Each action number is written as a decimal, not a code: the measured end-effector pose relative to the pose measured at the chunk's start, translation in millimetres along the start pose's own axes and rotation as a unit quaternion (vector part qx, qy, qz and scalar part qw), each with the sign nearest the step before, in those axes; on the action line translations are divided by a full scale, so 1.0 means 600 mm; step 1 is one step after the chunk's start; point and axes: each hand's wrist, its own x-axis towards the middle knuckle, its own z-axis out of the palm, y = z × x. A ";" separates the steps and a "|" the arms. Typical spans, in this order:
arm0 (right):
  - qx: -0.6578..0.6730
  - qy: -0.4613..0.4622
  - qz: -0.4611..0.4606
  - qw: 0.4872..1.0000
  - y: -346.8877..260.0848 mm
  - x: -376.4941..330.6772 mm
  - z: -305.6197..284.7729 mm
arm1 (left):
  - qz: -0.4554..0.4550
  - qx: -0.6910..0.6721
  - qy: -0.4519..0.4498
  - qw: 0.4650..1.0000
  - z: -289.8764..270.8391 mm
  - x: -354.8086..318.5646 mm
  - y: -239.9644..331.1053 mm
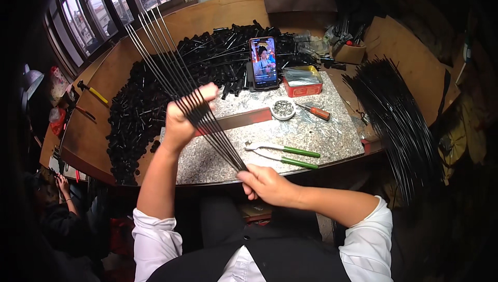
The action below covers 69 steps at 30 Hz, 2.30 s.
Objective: Organizing and assembling bundles of black electrical cables at a workstation.
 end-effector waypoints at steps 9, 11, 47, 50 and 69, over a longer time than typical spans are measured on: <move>-0.119 -0.023 -0.056 0.991 0.252 0.054 0.030 | -0.058 0.088 -0.258 0.960 0.019 -0.182 0.016; -0.177 -0.033 -0.039 0.983 0.281 0.063 0.028 | -0.075 0.160 -0.331 0.927 0.018 -0.187 0.037; -0.373 0.053 -0.279 0.883 0.027 0.013 0.000 | -0.038 0.384 -0.330 0.862 0.076 -0.232 -0.004; -0.385 0.066 -0.269 0.880 0.040 0.034 0.029 | -0.028 0.403 -0.321 0.856 0.076 -0.233 -0.002; -0.367 0.066 -0.289 0.882 0.059 0.042 0.037 | -0.043 0.384 -0.262 0.884 0.070 -0.233 0.002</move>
